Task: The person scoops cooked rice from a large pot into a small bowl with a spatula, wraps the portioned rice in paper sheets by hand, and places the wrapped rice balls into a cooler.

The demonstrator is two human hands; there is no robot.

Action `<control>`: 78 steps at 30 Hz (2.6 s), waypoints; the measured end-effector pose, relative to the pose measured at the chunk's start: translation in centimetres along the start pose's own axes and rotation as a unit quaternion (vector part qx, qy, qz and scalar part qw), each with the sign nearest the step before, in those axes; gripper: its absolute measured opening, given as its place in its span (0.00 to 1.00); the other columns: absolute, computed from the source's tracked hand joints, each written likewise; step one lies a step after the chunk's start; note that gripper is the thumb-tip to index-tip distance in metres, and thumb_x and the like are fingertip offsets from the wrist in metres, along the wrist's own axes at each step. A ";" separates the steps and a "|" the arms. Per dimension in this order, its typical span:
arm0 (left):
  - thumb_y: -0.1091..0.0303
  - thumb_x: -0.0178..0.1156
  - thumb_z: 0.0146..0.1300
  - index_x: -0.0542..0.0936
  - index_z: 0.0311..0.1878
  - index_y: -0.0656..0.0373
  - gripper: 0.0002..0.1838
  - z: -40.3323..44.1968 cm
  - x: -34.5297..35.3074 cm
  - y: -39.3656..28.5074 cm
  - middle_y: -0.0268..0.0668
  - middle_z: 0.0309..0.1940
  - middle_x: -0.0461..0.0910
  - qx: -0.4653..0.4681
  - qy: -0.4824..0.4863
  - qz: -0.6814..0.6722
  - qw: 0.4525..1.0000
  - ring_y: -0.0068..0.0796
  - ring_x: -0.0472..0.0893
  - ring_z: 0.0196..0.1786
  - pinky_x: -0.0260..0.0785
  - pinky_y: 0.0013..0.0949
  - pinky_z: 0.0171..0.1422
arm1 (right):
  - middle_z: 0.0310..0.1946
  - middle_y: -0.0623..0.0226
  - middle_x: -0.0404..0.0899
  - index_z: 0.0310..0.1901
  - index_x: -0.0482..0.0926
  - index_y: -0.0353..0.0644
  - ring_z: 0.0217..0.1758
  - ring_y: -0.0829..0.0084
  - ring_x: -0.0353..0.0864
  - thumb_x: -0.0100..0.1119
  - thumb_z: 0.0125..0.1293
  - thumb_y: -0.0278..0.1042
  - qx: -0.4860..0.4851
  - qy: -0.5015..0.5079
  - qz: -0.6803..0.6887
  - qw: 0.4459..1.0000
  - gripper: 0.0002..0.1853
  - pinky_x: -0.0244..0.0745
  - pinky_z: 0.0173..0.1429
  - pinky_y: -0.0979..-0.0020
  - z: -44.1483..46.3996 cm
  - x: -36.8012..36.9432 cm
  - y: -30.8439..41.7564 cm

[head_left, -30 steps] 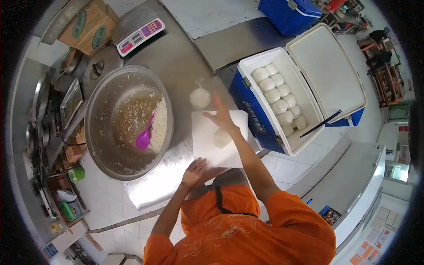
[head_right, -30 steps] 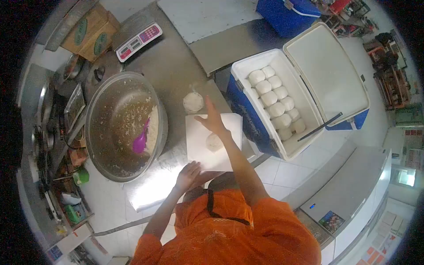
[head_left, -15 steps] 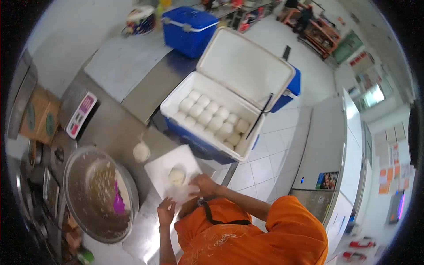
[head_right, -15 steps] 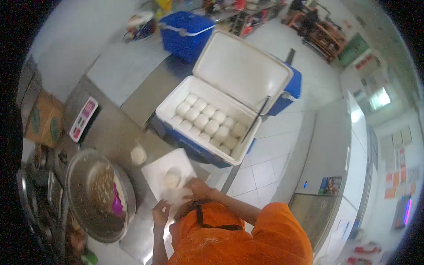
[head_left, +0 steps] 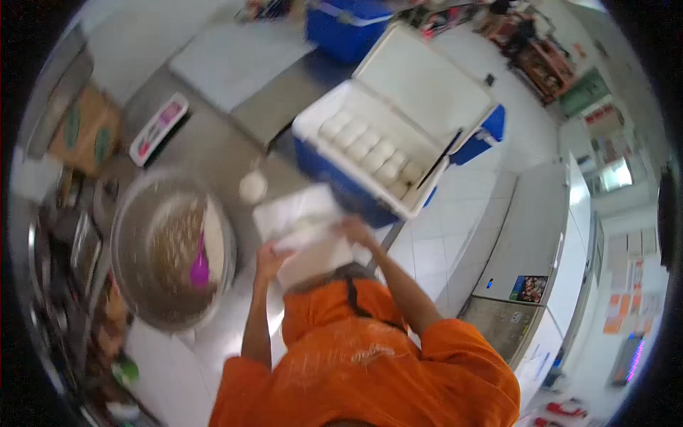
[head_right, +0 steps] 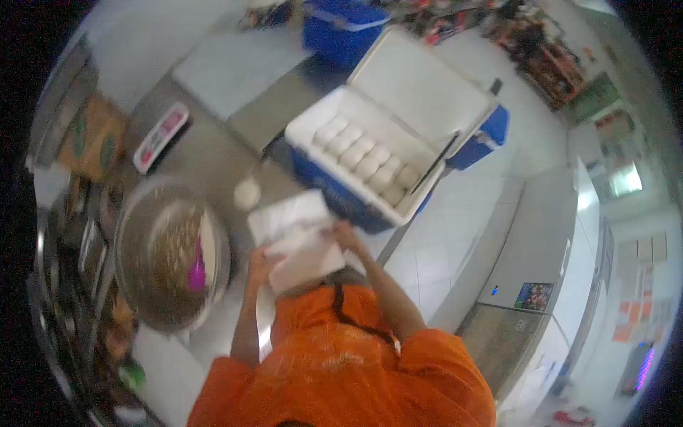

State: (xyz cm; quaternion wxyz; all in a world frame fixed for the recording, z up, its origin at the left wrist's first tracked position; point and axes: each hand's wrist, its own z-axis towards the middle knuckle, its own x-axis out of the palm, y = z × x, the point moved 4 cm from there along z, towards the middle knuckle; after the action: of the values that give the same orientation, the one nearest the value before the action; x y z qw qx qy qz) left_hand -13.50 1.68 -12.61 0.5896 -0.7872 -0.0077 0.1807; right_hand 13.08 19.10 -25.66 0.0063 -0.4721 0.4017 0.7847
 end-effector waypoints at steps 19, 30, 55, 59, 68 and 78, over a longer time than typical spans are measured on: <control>0.67 0.64 0.65 0.84 0.42 0.60 0.08 1.2 0.2 8.7 0.38 0.31 0.86 -0.041 -0.260 0.143 0.954 0.32 0.84 0.31 0.74 0.35 0.39 | 0.21 0.67 0.82 0.42 0.85 0.32 0.23 0.77 0.79 0.70 0.64 0.40 0.400 -0.017 0.175 0.899 0.16 0.74 0.29 0.72 1.4 -6.0 6.9; 0.55 0.66 0.64 0.78 0.55 0.63 0.24 -2.6 5.2 -2.9 0.48 0.61 0.75 0.153 -0.313 0.336 0.875 0.53 0.71 0.65 0.63 0.55 0.64 | 0.35 0.65 0.86 0.48 0.82 0.34 0.37 0.79 0.81 0.67 0.68 0.36 0.270 -0.067 0.299 0.913 0.14 0.76 0.44 0.75 1.1 -5.8 7.6; 0.67 0.75 0.52 0.79 0.41 0.58 0.17 -1.4 2.1 2.7 0.49 0.52 0.74 0.137 -0.036 0.211 0.967 0.52 0.72 0.59 0.65 0.49 0.65 | 0.36 0.74 0.84 0.49 0.82 0.34 0.36 0.86 0.78 0.58 0.75 0.34 0.257 -0.042 0.361 0.895 0.12 0.74 0.41 0.80 0.5 -4.4 6.0; 0.73 0.73 0.54 0.77 0.46 0.56 0.17 -0.7 1.3 2.8 0.43 0.45 0.79 0.184 -0.128 0.052 0.973 0.37 0.79 0.51 0.72 0.39 0.54 | 0.39 0.72 0.85 0.52 0.81 0.32 0.38 0.84 0.80 0.60 0.74 0.32 0.263 -0.037 0.412 0.872 0.12 0.75 0.44 0.79 0.2 -5.3 6.8; 0.72 0.65 0.67 0.79 0.49 0.64 0.10 -0.1 0.8 6.5 0.37 0.41 0.84 -0.011 -0.384 -0.171 0.907 0.21 0.83 0.38 0.75 0.28 0.44 | 0.35 0.61 0.88 0.54 0.81 0.29 0.35 0.79 0.83 0.71 0.64 0.36 0.301 -0.097 0.241 0.918 0.22 0.79 0.39 0.73 1.8 -4.3 4.1; 0.69 0.69 0.64 0.82 0.50 0.61 0.13 -1.7 4.0 4.7 0.38 0.31 0.83 -0.012 -0.382 -0.014 0.924 0.23 0.77 0.27 0.68 0.31 0.30 | 0.37 0.49 0.88 0.52 0.83 0.36 0.32 0.65 0.87 0.69 0.63 0.39 0.210 -0.085 0.125 0.966 0.20 0.80 0.42 0.67 3.2 -4.4 5.2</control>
State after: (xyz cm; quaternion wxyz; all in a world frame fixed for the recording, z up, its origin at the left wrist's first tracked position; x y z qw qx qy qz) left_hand -10.16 -0.39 -17.67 0.5347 -0.6651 -0.2455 0.4598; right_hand 11.16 19.23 -18.46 0.0412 -0.3379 0.6113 0.7144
